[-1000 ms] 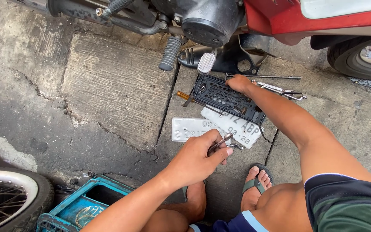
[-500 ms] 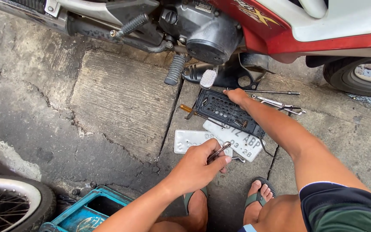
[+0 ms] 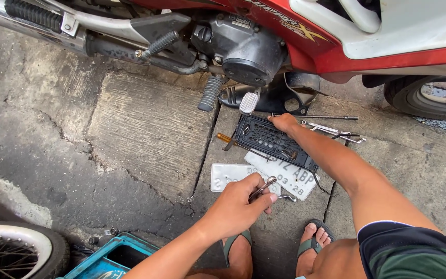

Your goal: Removing and adjusting the front license plate of a motorcycle using a wrench.

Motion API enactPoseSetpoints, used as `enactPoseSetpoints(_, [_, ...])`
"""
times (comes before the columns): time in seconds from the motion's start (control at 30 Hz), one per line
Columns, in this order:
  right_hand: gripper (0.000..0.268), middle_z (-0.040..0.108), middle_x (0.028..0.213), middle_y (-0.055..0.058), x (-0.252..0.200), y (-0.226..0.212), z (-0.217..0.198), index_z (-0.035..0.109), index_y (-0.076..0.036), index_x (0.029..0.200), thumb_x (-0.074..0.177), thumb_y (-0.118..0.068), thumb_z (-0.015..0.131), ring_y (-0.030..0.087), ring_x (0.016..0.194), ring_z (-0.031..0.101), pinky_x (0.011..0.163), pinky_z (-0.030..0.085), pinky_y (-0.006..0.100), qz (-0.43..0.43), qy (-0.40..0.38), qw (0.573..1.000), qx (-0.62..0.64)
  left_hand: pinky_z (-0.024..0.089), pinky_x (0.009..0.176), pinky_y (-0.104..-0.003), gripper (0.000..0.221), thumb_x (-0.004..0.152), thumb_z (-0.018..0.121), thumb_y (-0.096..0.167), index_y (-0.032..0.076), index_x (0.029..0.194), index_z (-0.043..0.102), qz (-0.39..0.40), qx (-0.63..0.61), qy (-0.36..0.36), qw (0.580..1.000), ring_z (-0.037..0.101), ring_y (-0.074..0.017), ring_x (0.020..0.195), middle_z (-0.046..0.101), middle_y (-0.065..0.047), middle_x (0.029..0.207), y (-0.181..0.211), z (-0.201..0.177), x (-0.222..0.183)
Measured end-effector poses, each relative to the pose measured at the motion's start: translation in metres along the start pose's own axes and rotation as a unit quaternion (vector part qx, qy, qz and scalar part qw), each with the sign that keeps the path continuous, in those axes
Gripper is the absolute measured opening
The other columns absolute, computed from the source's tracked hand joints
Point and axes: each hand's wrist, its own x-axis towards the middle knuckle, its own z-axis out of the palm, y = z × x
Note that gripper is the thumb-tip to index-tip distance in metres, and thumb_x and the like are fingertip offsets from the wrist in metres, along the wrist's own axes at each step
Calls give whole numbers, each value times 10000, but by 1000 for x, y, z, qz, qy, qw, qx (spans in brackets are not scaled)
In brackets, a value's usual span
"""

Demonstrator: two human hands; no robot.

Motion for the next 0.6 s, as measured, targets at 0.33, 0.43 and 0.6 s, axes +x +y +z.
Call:
enactPoseSetpoints(0.33, [717,480,1563,141,-1,-2,2,509,-113,1482,982,-627,500,393,1478,379,1246,45,626,1,-10,1000,-8,438,588,-308,162,983,615,265,129,916,560,16,-5,14,1000,507,-113,588,784,-19,848,-6,0,-2])
enactPoseSetpoints(0.43, [722,515,1521,174,8,-2,6,495,-31,1484,974,-533,591,375,1395,487,1133,392,463,-11,-16,998,66,420,595,-317,173,1005,609,287,129,948,566,7,-11,3,1000,503,-120,605,765,-36,873,-8,0,-2])
enactPoseSetpoints(0.6, [725,537,1505,160,13,-1,10,539,-72,1444,947,-598,591,402,1419,454,1224,149,595,10,17,999,44,442,575,-299,161,992,616,265,133,921,558,8,-14,13,1000,510,-113,561,771,-12,847,-8,1,-4])
